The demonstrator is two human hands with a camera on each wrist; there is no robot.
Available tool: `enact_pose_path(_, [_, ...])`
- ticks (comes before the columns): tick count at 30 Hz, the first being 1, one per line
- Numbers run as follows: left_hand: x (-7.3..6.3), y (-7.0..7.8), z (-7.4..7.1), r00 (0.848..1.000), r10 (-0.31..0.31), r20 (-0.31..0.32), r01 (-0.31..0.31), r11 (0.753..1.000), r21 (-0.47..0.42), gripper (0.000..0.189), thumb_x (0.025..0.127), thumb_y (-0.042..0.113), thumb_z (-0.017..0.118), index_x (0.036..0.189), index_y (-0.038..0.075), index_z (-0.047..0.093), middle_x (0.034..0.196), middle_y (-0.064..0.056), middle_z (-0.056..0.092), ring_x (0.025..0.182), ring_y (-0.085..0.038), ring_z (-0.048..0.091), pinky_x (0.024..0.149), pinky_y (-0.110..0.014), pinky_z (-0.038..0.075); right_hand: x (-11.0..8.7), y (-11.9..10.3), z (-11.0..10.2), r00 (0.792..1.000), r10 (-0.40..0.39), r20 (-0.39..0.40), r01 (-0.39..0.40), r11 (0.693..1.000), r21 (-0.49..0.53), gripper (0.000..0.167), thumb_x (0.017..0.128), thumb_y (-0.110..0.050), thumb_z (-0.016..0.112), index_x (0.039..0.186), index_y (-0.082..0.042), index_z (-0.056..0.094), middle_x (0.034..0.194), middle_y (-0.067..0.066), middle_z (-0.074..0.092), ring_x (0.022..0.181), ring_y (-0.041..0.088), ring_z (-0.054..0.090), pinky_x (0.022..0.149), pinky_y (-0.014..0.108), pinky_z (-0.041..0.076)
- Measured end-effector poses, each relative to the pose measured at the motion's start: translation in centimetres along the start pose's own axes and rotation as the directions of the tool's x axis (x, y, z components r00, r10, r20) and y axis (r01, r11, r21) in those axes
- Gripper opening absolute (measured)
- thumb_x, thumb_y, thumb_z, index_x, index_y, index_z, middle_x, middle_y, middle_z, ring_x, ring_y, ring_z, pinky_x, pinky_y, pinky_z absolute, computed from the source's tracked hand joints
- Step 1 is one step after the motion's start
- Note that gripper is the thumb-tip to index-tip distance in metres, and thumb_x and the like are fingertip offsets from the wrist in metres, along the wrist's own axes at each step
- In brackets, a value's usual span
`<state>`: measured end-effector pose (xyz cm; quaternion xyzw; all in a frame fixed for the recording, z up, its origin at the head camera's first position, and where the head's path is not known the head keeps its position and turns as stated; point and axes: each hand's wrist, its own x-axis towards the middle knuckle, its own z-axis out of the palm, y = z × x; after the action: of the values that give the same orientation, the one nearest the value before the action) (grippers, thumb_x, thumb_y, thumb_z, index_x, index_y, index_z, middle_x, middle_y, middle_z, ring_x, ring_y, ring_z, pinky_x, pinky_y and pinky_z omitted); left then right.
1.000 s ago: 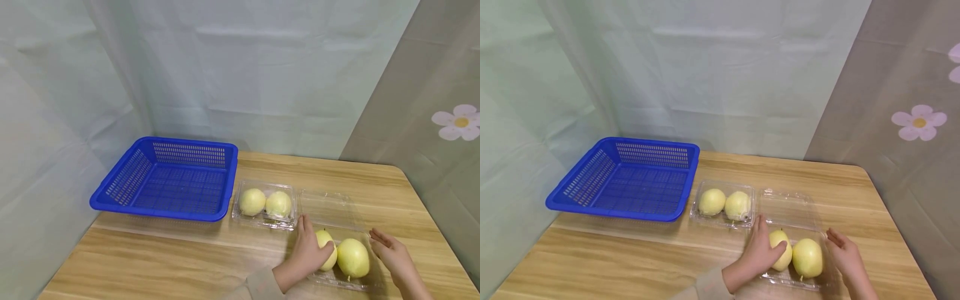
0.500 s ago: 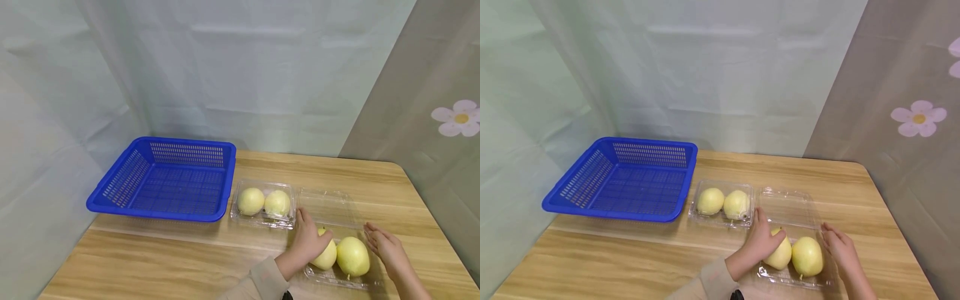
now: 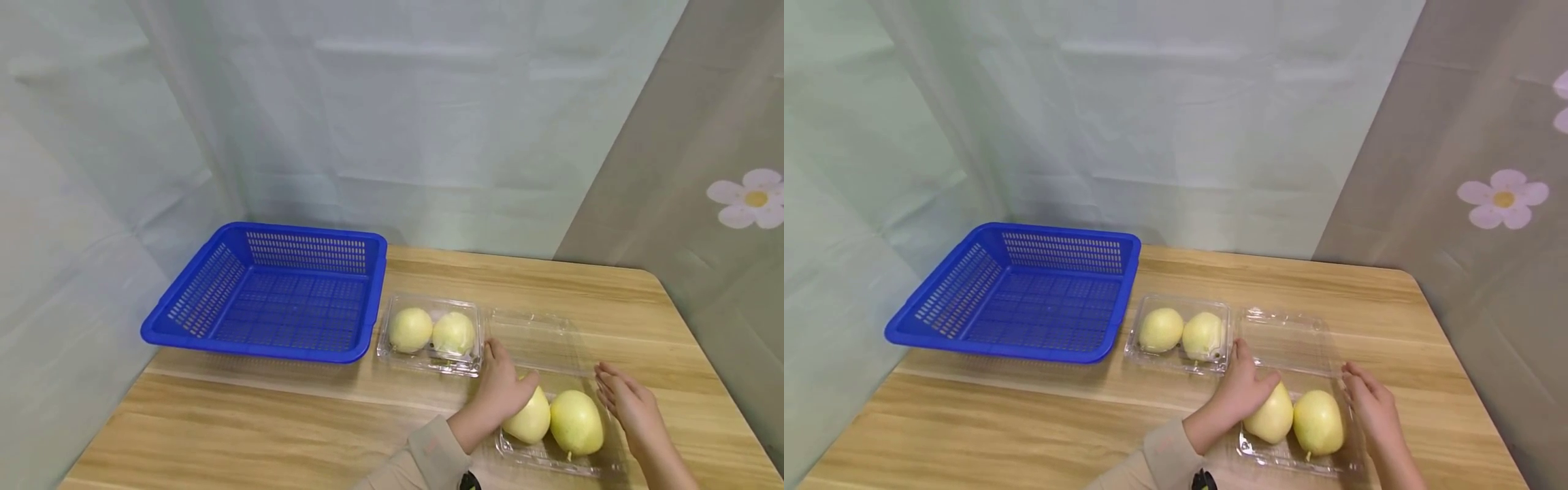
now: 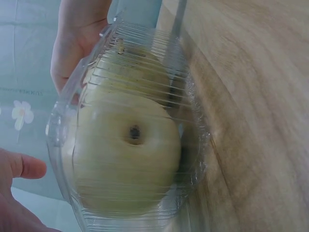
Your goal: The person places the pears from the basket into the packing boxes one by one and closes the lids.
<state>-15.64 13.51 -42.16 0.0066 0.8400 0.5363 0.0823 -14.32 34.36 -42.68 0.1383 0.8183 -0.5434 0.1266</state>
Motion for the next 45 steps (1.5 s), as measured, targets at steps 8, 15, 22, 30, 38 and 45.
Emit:
enact_pose_path(8, [-0.2, 0.4, -0.2, 1.0, -0.017, -0.022, 0.017, 1.0, -0.023, 0.088, 0.078, 0.025, 0.066, 0.144, -0.012, 0.022, 0.15, -0.03, 0.025, 0.138, -0.042, 0.028, 0.113, -0.049, 0.026, 0.0, 0.7, 0.1, 0.994, -0.069, -0.083, 0.071, 0.997, 0.031, 0.061, 0.104, -0.03, 0.029, 0.144, 0.015, 0.018, 0.146, 0.03, 0.019, 0.086, -0.027, 0.042, 0.077, 0.002, 0.044])
enact_pose_path(15, [0.0, 0.6, -0.2, 0.999, -0.023, -0.038, 0.022, 1.0, -0.014, 0.09, 0.076, 0.029, 0.065, 0.146, -0.008, 0.022, 0.151, -0.026, 0.026, 0.137, -0.04, 0.031, 0.112, -0.048, 0.029, -0.1, 1.1, 0.1, 0.98, -0.128, -0.153, 0.136, 0.99, 0.044, 0.062, 0.102, -0.03, 0.039, 0.141, 0.016, 0.026, 0.119, -0.022, 0.05, 0.085, -0.026, 0.046, 0.075, 0.001, 0.044])
enact_pose_path(22, [-0.1, 0.8, -0.4, 0.999, -0.021, -0.037, 0.02, 0.999, -0.025, 0.09, 0.077, 0.029, 0.066, 0.147, -0.007, 0.021, 0.152, -0.025, 0.026, 0.138, -0.039, 0.03, 0.112, -0.05, 0.029, -0.4, 1.0, 0.0, 0.974, -0.16, -0.159, 0.166, 0.986, 0.021, 0.064, 0.102, -0.034, 0.037, 0.141, 0.016, 0.025, 0.119, -0.025, 0.044, 0.087, -0.027, 0.045, 0.076, 0.001, 0.044])
enact_pose_path(30, [-0.1, 1.0, -0.8, 0.999, -0.007, -0.045, 0.005, 1.0, -0.03, 0.088, 0.079, 0.031, 0.066, 0.146, -0.007, 0.023, 0.149, -0.026, 0.031, 0.134, -0.04, 0.036, 0.109, -0.052, 0.033, -0.5, 0.5, 0.2, 0.972, -0.159, -0.173, 0.169, 0.984, 0.046, 0.067, 0.103, -0.038, 0.03, 0.141, 0.017, 0.022, 0.141, 0.027, 0.024, 0.086, -0.027, 0.045, 0.076, -0.001, 0.041])
enact_pose_path(38, [0.1, 0.9, -1.0, 0.998, 0.013, -0.053, -0.019, 0.994, -0.105, 0.087, 0.078, 0.027, 0.066, 0.147, -0.005, 0.022, 0.148, -0.023, 0.032, 0.131, -0.04, 0.039, 0.107, -0.052, 0.036, -0.5, 0.8, 0.1, 0.96, -0.215, -0.181, 0.233, 0.969, 0.085, 0.071, 0.103, -0.041, 0.025, 0.141, 0.018, 0.018, 0.14, 0.033, 0.021, 0.087, -0.026, 0.045, 0.076, -0.001, 0.041])
enact_pose_path(45, [0.0, 1.2, -1.6, 0.998, 0.026, -0.053, -0.033, 0.992, -0.124, 0.086, 0.079, 0.026, 0.066, 0.148, 0.0, 0.022, 0.149, -0.019, 0.031, 0.132, -0.039, 0.037, 0.105, -0.056, 0.036, -0.5, 0.5, 0.1, 0.947, -0.244, -0.207, 0.264, 0.962, 0.075, 0.073, 0.102, -0.044, 0.025, 0.141, 0.018, 0.019, 0.14, 0.037, 0.022, 0.092, -0.023, 0.046, 0.078, -0.001, 0.041])
